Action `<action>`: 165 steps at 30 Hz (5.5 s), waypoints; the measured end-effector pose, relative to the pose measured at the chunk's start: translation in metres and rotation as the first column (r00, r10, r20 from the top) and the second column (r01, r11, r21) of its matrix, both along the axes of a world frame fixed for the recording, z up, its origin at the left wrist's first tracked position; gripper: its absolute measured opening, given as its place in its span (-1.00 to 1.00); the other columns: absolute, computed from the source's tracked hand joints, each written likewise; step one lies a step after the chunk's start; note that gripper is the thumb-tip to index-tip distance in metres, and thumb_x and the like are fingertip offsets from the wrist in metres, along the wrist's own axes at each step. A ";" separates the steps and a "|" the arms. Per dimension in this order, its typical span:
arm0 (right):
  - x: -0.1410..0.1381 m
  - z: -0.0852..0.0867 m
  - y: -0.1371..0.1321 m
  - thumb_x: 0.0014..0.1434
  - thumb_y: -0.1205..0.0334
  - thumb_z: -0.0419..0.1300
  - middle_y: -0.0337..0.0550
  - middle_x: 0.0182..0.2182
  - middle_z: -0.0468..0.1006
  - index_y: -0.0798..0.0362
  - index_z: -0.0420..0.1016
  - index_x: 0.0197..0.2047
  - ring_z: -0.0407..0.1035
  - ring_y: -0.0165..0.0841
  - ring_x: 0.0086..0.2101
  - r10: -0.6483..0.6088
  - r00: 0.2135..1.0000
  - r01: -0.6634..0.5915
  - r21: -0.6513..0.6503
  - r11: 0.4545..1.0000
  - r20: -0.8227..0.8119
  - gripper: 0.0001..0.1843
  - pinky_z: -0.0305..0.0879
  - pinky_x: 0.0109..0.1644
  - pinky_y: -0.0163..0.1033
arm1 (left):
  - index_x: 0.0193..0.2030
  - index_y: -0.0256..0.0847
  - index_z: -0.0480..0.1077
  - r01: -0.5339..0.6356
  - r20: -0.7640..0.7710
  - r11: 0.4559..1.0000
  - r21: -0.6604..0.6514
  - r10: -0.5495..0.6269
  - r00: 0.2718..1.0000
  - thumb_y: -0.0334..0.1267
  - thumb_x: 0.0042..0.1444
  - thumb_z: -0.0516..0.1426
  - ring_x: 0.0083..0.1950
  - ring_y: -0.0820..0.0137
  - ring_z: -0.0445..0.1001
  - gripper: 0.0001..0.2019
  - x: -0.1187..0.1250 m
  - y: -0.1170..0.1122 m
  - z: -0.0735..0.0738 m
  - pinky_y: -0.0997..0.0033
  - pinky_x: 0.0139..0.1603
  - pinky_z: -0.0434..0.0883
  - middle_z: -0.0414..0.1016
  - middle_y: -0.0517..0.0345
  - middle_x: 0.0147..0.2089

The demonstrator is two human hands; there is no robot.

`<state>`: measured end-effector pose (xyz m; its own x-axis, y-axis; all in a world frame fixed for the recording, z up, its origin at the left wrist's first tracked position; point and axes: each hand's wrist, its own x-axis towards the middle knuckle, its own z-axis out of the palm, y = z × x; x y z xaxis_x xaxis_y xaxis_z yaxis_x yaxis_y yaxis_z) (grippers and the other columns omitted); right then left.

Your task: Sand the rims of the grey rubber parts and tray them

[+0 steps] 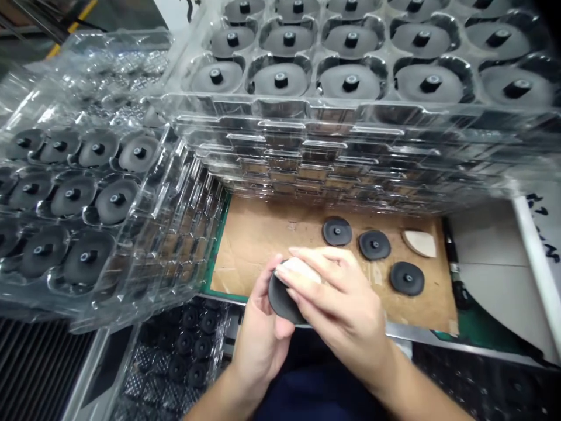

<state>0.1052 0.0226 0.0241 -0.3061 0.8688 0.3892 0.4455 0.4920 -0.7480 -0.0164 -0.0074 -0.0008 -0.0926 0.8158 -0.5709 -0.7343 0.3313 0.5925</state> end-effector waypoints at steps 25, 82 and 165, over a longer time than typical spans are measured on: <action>0.031 -0.029 -0.008 0.16 0.02 0.15 -0.15 -0.37 0.50 0.04 0.48 -0.28 0.39 -0.35 -0.38 -0.518 0.798 0.189 -0.688 0.701 -0.309 -0.74 0.34 -0.38 -0.31 | 0.08 -0.11 0.36 0.125 0.109 0.992 0.002 -0.125 0.986 -0.15 -0.14 0.32 0.08 0.18 0.43 -0.42 -0.001 0.002 -0.003 0.20 0.06 0.41 0.44 -0.03 0.10; 0.053 -0.019 0.005 0.23 0.18 0.08 -0.22 -0.29 0.56 -0.01 0.49 -0.18 0.44 -0.40 -0.34 -0.170 0.969 0.060 -0.497 0.866 -0.181 -0.81 0.35 -0.32 -0.36 | 0.14 0.04 0.30 0.143 0.051 0.988 0.057 -0.146 0.988 -0.06 -0.12 0.28 0.11 0.19 0.42 -0.38 0.000 0.009 0.008 0.23 0.08 0.41 0.45 0.05 0.11; 0.034 -0.077 -0.034 0.19 0.23 0.12 -0.18 -0.40 0.60 -0.01 0.54 -0.24 0.48 -0.31 -0.39 -0.011 0.996 0.050 -0.480 0.876 0.085 -0.83 0.40 -0.31 -0.25 | 0.01 -0.13 0.43 0.031 0.105 0.999 -0.028 -0.028 0.994 -0.42 -0.19 0.32 0.00 0.30 0.48 -0.47 0.002 0.008 0.005 0.48 -0.12 0.47 0.51 0.06 0.04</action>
